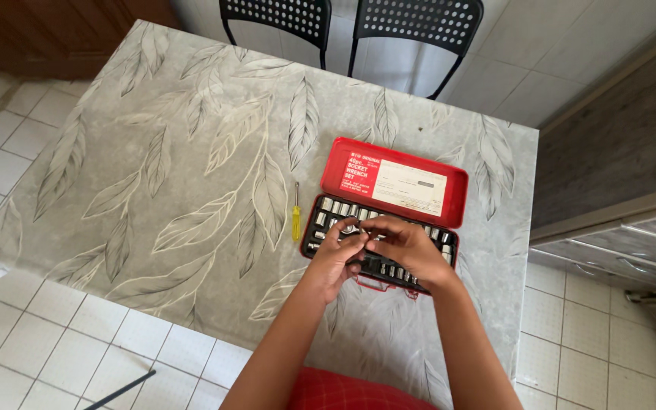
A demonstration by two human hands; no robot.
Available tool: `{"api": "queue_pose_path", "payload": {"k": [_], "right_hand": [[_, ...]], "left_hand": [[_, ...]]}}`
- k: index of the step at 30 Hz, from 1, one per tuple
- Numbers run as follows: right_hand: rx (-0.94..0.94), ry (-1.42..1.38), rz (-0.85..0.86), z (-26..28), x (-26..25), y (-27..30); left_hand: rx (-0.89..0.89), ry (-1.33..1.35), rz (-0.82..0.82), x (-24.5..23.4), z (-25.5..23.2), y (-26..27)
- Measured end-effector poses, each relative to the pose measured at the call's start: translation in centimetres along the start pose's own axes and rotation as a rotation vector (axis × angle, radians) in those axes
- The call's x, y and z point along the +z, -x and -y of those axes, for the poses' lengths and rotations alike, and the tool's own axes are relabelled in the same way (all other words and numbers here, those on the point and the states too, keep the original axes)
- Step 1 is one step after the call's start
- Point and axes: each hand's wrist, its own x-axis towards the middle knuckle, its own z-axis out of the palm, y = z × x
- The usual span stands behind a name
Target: The person sits at a table with an open red socket wrench set and places loose sockets and small metal parts one by one into their molded slots in the case, arranging the ratchet and screwdriver, then closes and latches the toolbox lid.
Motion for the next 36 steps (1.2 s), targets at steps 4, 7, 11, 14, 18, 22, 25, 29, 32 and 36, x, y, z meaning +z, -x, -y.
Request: {"api": "queue_pose_path", "payload": {"k": [4,7,11,14,18,22,25,29,32,36], "right_hand": [[-0.079,-0.005,-0.046,0.2,0.7,0.2],[-0.177,-0.055,-0.119,0.0,0.9,0.2],[-0.291,-0.353,-0.222,0.3,1.7,0.1],[-0.350,-0.564,-0.177,1.3,2.2,0.7],[-0.400,-0.613,-0.131,2.0,2.6,1.4],[-0.358,-0.512,-0.176,0.4,2.4,1.0],[-0.259,-0.332,-0.276,-2.6,2.3,-0.3],[-0.050,-0.058,-0.368,-7.6,2.2,-1.1],[0.008,0.160,-0.425,-11.0,2.6,-1.2],[-0.187,0.505,-0.440,-14.1,2.8,-1.2]], "left_hand": [[0.023,-0.007,0.034,0.3,-0.6,0.8],[0.036,-0.118,0.008,0.6,-1.2,1.6],[0.109,-0.174,-0.023,0.4,-2.0,2.3],[0.125,-0.117,-0.053,-0.4,-2.0,2.4],[0.103,-0.058,-0.102,-2.7,-1.3,1.9],[0.095,-0.077,-0.160,-5.7,0.8,0.3],[0.246,-0.283,-0.204,-8.3,3.4,-1.2],[0.550,-0.921,-0.447,-11.3,7.6,-0.8],[0.471,-0.916,-0.426,-12.2,8.8,-1.0],[0.563,-1.012,-0.384,-12.1,9.0,-0.9]]}}
